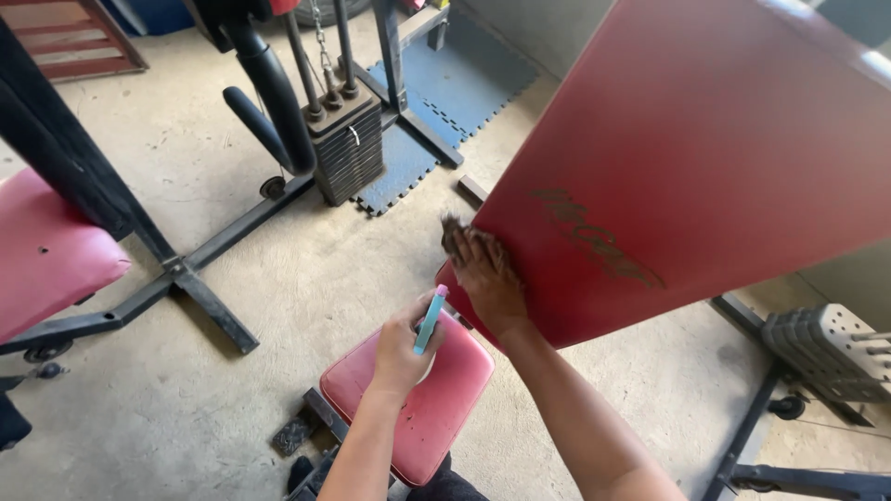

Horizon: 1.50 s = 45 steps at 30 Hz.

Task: Cleaning and wiping down various gym machines using a spray bottle and a cloth.

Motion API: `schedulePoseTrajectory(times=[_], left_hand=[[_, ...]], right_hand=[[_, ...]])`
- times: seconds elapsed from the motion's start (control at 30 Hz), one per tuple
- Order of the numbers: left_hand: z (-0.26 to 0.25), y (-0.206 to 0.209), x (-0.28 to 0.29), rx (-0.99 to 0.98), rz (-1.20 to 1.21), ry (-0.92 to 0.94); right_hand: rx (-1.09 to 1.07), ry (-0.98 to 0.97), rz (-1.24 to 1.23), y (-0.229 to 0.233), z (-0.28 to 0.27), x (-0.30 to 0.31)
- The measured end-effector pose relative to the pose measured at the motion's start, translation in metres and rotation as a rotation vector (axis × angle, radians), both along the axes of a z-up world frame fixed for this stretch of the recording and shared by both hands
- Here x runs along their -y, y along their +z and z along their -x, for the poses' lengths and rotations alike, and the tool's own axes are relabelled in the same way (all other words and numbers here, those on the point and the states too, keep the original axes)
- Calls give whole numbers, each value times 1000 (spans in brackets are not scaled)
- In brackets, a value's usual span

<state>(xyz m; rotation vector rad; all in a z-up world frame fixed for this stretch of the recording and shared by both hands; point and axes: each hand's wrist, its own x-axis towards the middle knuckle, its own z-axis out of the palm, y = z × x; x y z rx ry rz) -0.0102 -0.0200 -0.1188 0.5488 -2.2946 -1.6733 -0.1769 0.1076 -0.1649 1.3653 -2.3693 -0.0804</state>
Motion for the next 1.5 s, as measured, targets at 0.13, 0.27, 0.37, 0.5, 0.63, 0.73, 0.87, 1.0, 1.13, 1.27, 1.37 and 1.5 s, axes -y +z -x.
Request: schedulePoseTrajectory(times=[0.13, 0.27, 0.37, 0.5, 0.63, 0.73, 0.87, 1.0, 1.13, 1.27, 1.37, 1.5], left_hand=[[-14, -16, 4, -113, 33, 9], [-17, -15, 7, -7, -16, -13], [-14, -13, 9, -127, 51, -53], [2, 18, 7, -229, -15, -111], [18, 39, 5, -213, -74, -159], [27, 49, 1, -253, -24, -170], [30, 57, -2, -286, -51, -199], [30, 56, -3, -208, -165, -180], [30, 47, 5, -275, -113, -152], [23, 41, 9, -31, -194, -108], [28, 20, 7, -46, -93, -43], [34, 19, -1, 10, -143, -11]], right_hand=[[-172, 21, -314, -32, -21, -3], [148, 83, -345, -81, -22, -24], [176, 91, -341, -68, -23, -29], [-166, 76, -309, 37, -22, -19], [-311, -13, -266, 138, -1, -22], [-415, -148, -235, 218, 14, -23], [-620, -325, 99, 298, 55, -33], [-573, -320, 172, 337, 101, -11], [-604, -261, 265, 327, 109, -3], [-534, -224, 331, 319, 99, -6], [-655, -96, 252, 325, 85, -5], [-694, -4, 225, 315, 92, -8]])
